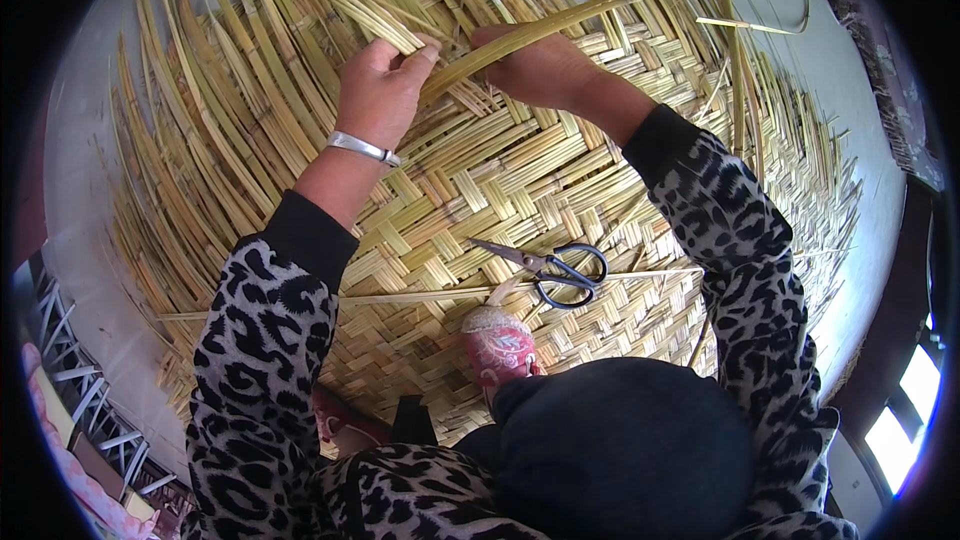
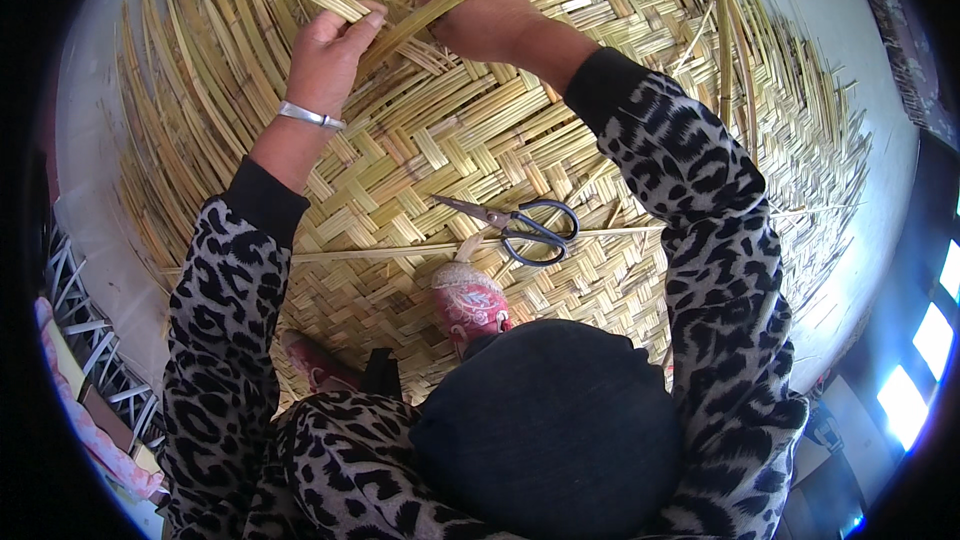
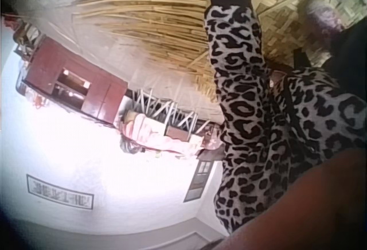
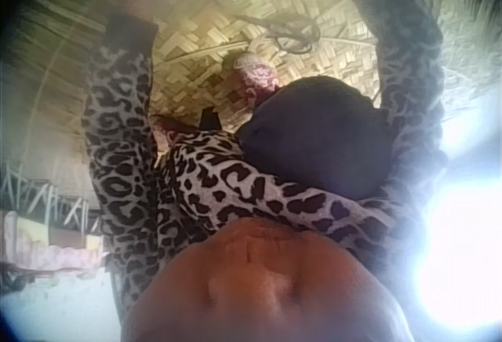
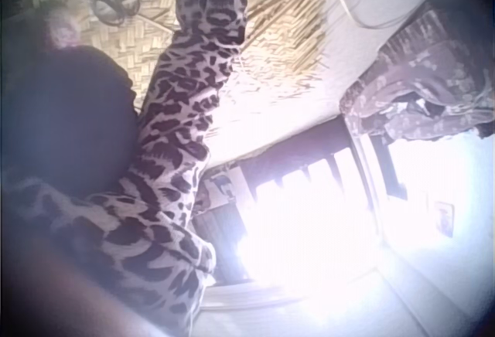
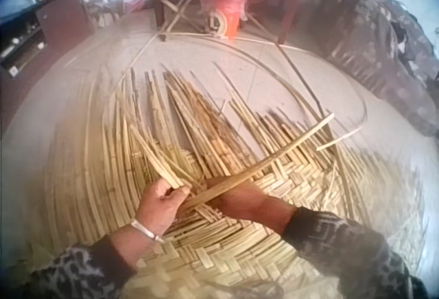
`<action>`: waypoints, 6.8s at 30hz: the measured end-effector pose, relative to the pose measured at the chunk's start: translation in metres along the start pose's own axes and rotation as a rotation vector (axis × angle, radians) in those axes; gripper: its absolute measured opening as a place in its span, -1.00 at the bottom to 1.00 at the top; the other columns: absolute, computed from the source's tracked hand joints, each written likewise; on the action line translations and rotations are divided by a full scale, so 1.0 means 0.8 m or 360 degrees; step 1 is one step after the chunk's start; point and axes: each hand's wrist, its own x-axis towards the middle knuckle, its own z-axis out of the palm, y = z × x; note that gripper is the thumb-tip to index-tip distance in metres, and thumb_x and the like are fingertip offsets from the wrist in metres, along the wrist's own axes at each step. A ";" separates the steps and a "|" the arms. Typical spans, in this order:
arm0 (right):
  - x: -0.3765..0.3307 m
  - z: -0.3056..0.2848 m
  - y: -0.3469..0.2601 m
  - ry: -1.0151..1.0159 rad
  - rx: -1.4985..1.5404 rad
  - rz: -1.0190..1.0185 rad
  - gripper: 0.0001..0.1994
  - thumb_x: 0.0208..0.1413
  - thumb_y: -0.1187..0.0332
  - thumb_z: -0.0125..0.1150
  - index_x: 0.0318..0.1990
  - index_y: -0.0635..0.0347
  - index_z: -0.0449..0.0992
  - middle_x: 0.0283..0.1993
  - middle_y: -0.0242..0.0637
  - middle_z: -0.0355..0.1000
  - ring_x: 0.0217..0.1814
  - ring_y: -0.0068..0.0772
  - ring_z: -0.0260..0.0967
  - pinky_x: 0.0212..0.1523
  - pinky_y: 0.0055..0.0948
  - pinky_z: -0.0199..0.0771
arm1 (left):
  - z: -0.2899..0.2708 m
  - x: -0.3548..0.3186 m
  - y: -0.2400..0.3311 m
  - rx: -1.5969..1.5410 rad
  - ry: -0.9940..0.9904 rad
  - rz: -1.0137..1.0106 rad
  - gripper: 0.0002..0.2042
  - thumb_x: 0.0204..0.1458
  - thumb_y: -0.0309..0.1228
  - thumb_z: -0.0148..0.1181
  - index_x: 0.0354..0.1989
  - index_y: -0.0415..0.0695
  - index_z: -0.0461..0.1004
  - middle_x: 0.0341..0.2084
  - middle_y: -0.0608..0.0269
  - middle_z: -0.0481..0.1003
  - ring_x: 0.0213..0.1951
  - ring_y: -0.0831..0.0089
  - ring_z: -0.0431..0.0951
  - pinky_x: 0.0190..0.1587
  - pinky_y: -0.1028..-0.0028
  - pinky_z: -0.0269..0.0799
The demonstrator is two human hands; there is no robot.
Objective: The person sits on the floor and weaves a large mat using dried palm leaves. They interlace the leaves by hand, occasionally using scissors to trim excess material.
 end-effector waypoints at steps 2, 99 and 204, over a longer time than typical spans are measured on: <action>-0.009 -0.004 0.006 0.0012 -0.0010 0.0109 -0.74 0.12 0.31 0.11 -0.03 0.05 0.52 -0.22 -0.14 0.55 -0.15 -0.09 0.52 -0.11 -0.20 0.55 | -0.002 -0.002 0.003 -0.0031 0.0002 -0.0001 -0.82 0.06 -0.38 0.28 -0.23 -0.20 0.60 -0.49 0.34 0.56 -0.45 0.61 0.48 -0.37 0.54 0.39; 0.229 0.005 -0.034 -0.0086 0.0345 0.0457 -0.69 -0.03 0.13 0.36 -0.29 0.19 0.56 -0.36 -0.19 0.56 -0.38 -0.38 0.56 -0.32 -0.38 0.50 | -0.084 -0.037 0.005 -0.0231 0.0599 -0.0789 -0.75 0.06 -0.29 0.29 -0.37 -0.27 0.52 -0.60 0.37 0.39 -0.64 0.60 0.39 -0.63 0.56 0.45; -0.050 -0.029 0.092 0.0645 0.1888 0.0829 -0.80 0.18 0.58 0.07 -0.05 0.39 0.46 -0.14 -0.18 0.47 -0.20 -0.40 0.52 -0.15 -0.50 0.65 | 0.095 0.007 0.014 0.0165 0.0099 -0.0303 -0.67 0.13 -0.56 0.07 0.09 -0.29 0.38 -0.15 -0.05 0.54 -0.41 0.29 0.64 -0.36 0.39 0.56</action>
